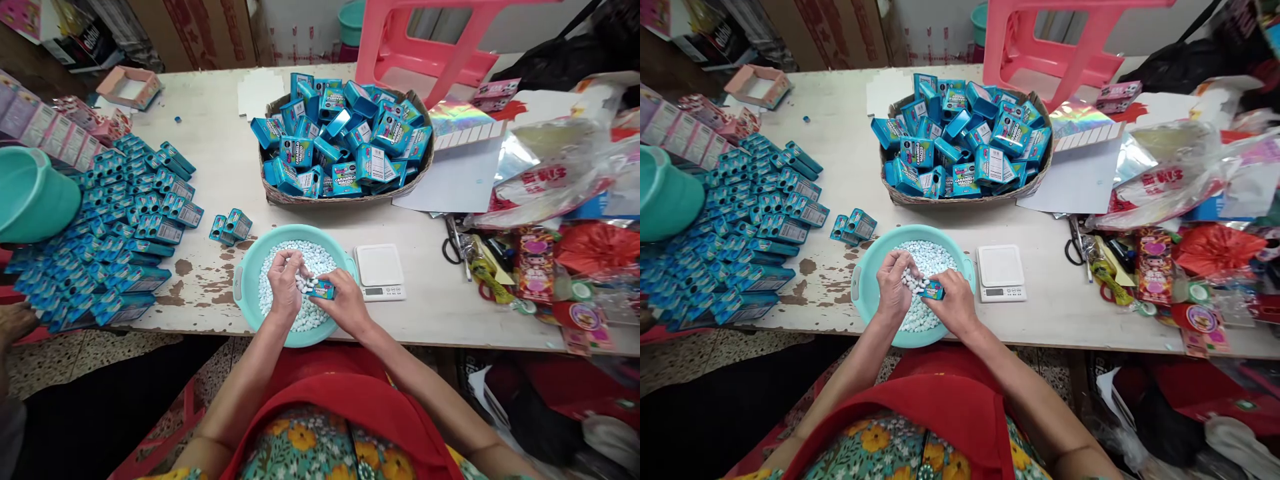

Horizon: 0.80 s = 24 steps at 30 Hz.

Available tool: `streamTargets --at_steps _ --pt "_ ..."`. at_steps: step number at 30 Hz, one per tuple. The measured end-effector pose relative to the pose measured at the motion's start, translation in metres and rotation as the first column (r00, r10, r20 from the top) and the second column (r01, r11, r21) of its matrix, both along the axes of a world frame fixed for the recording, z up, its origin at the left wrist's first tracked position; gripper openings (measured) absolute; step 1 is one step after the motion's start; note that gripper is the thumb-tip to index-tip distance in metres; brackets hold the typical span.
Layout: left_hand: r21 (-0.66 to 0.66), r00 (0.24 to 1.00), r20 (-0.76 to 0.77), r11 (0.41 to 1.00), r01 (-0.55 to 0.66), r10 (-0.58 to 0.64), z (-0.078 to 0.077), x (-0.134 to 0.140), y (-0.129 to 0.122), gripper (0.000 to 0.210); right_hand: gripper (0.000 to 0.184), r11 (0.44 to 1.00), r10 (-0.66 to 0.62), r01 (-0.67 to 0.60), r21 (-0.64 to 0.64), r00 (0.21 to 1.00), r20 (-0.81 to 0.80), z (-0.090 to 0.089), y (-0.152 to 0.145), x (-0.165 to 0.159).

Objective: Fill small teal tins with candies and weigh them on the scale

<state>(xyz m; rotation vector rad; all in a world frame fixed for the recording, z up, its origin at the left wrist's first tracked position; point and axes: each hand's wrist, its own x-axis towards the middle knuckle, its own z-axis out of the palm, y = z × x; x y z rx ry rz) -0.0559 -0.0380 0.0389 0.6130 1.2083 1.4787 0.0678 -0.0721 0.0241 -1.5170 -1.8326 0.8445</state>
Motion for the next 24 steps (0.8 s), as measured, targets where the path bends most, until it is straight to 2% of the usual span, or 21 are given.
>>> streamTargets --at_steps 10,13,16,19,21,23,24 --pt "-0.035 1.0 0.013 0.999 0.024 -0.024 0.006 0.006 -0.003 0.024 0.032 1.0 0.012 -0.012 -0.007 0.999 -0.04 -0.003 0.002 0.001" --pt "-0.007 0.998 0.034 0.999 0.046 -0.046 0.008 0.007 -0.003 0.024 0.032 1.0 0.003 -0.002 0.007 0.998 -0.067 -0.003 0.003 0.0" --pt "0.033 0.996 0.058 0.997 0.068 -0.069 0.017 0.007 -0.006 0.022 0.035 0.999 0.002 0.001 0.032 0.994 -0.11 0.001 0.005 -0.001" --pt "0.079 0.998 0.048 0.996 0.043 -0.047 0.022 0.001 -0.005 0.022 0.036 0.999 0.007 0.0 0.041 0.982 -0.188 0.006 0.007 0.004" --pt "0.085 1.0 -0.016 0.996 -0.023 0.024 0.011 -0.008 -0.001 0.024 0.035 0.999 -0.01 0.018 0.03 0.966 -0.257 0.012 0.007 0.013" --pt "0.039 0.974 -0.219 0.998 -0.042 0.049 -0.015 -0.014 0.002 0.025 0.034 0.996 -0.066 0.079 0.028 0.947 -0.314 0.02 0.006 0.026" --pt "-0.001 0.929 -0.37 1.0 0.004 -0.004 -0.032 -0.015 0.001 0.025 0.034 0.991 -0.112 0.131 0.037 0.939 -0.325 0.026 0.004 0.034"
